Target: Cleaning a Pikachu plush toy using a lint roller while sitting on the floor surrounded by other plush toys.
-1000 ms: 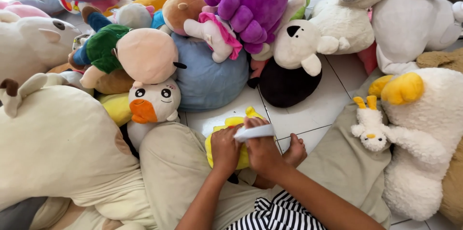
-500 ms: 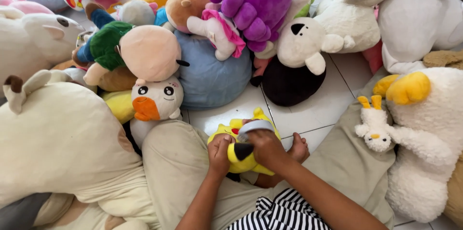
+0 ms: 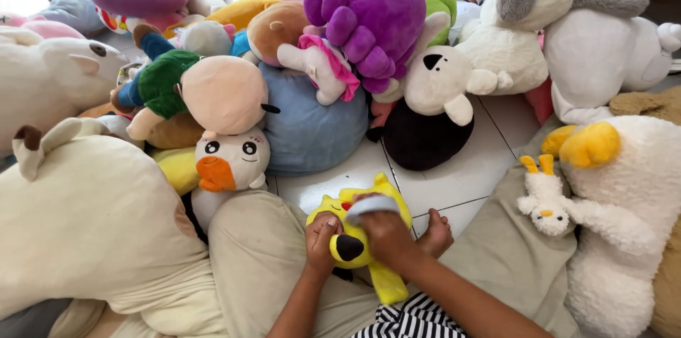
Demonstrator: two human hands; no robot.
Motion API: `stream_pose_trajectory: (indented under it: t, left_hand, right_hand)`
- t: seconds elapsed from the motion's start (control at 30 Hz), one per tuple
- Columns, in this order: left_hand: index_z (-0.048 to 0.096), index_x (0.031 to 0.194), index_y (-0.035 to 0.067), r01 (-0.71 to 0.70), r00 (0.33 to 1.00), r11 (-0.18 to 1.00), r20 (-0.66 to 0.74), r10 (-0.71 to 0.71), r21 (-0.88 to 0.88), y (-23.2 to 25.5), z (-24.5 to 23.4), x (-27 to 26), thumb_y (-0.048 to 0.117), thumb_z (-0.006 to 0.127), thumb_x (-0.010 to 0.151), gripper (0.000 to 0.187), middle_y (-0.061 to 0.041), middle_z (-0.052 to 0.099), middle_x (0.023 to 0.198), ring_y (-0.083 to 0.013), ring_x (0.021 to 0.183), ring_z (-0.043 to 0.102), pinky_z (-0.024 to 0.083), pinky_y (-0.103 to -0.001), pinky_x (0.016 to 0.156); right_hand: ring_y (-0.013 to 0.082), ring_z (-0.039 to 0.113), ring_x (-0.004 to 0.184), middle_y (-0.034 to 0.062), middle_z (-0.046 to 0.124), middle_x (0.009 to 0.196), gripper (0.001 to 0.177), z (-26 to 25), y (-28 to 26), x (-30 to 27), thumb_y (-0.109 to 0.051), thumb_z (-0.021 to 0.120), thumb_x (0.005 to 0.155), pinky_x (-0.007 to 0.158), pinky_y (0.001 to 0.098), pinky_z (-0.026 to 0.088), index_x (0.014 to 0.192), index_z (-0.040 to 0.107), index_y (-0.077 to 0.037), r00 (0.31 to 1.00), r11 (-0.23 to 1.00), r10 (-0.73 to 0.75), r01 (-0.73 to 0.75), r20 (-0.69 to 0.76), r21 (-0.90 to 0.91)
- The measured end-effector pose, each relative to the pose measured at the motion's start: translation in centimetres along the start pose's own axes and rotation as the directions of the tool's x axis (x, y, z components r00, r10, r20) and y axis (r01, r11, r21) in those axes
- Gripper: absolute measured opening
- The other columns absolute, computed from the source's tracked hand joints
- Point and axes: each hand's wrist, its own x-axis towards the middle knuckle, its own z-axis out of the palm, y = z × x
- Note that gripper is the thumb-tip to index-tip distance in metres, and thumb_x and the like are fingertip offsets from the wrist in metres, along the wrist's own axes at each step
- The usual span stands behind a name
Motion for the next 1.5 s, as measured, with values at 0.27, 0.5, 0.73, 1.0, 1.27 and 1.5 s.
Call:
stream_pose_trajectory:
  t: [0.27, 0.5, 0.73, 1.0, 1.27, 1.5]
  left_hand:
    - [0.055, 0.061, 0.013, -0.02, 1.0, 1.0, 0.015, 0.02, 0.002, 0.6, 0.3, -0.3, 0.022, 0.051, 0.095, 0.036, 0.001, 0.055, 0.062, -0.0159, 0.065, 0.05, 0.043, -0.034, 0.065]
    - [0.055, 0.061, 0.015, -0.071, 0.997, 0.994, 0.017, 0.07, 0.083, -0.9, 0.1, -0.3, 0.021, 0.052, 0.097, 0.036, 0.002, 0.056, 0.063, -0.0151, 0.064, 0.051, 0.042, -0.033, 0.074]
    - [0.059, 0.062, 0.014, -0.111, 0.992, 0.988, 0.063, 0.105, 0.109, 0.0, 0.4, -0.1, 0.026, 0.052, 0.098, 0.039, 0.003, 0.057, 0.061, -0.0151, 0.062, 0.053, 0.043, -0.035, 0.068]
    - [0.058, 0.062, 0.015, -0.099, 0.993, 0.981, 0.076, 0.087, 0.169, 0.0, 0.3, -0.1, 0.023, 0.051, 0.096, 0.035, 0.003, 0.059, 0.061, -0.0156, 0.064, 0.054, 0.042, -0.035, 0.074]
    - [0.061, 0.062, 0.014, -0.114, 0.993, 0.972, 0.066, 0.102, 0.203, 0.1, 0.5, -0.2, 0.026, 0.051, 0.097, 0.039, 0.003, 0.061, 0.062, -0.0158, 0.066, 0.056, 0.043, -0.036, 0.071]
    - [0.059, 0.063, 0.017, -0.157, 0.985, 0.958, 0.103, 0.136, 0.241, 0.3, 0.4, -0.1, 0.026, 0.049, 0.098, 0.038, 0.005, 0.06, 0.063, -0.0154, 0.065, 0.056, 0.042, -0.035, 0.074]
  right_hand:
    - [0.0433, 0.052, 0.129, 0.0233, 0.058, 0.139, 0.059, 0.4, 11.0, -4.2, -0.021, 0.046, 0.101, 0.107, 0.0535, 0.044, 0.157, 0.038, -0.006, 0.737, 0.755, 0.656, -0.632, 0.162, -0.176]
    - [0.0455, 0.056, 0.128, 0.0291, 0.061, 0.134, 0.04, -0.2, 0.5, 1.0, -0.007, 0.063, 0.098, 0.118, 0.057, 0.038, 0.131, 0.057, 0.013, 0.994, 0.997, -0.069, 0.065, -0.089, -0.049]
    - [0.0442, 0.054, 0.125, 0.0245, 0.06, 0.136, 0.058, 1.4, 13.9, -5.6, -0.017, 0.05, 0.097, 0.107, 0.0524, 0.044, 0.154, 0.044, -0.007, 0.758, 0.758, 0.64, -0.598, 0.122, -0.259]
    - [0.0394, 0.049, 0.137, 0.0223, 0.061, 0.137, 0.054, 1.5, 2.5, 0.2, -0.022, 0.068, 0.097, 0.117, 0.0506, 0.04, 0.141, 0.055, 0.005, 0.997, 0.996, 0.073, -0.073, 0.006, -0.057]
    - [0.043, 0.059, 0.116, 0.0234, 0.063, 0.126, 0.041, 0.2, 15.0, -6.5, -0.019, 0.053, 0.098, 0.095, 0.051, 0.051, 0.137, 0.057, -0.006, 0.567, 0.615, 0.788, -0.728, 0.24, -0.302]
    - [0.0344, 0.053, 0.137, 0.0205, 0.059, 0.145, 0.044, 1.3, 3.1, -0.8, 0.0, 0.059, 0.088, 0.12, 0.0436, 0.036, 0.131, 0.067, -0.001, 0.983, 0.987, 0.156, -0.153, 0.1, -0.041]
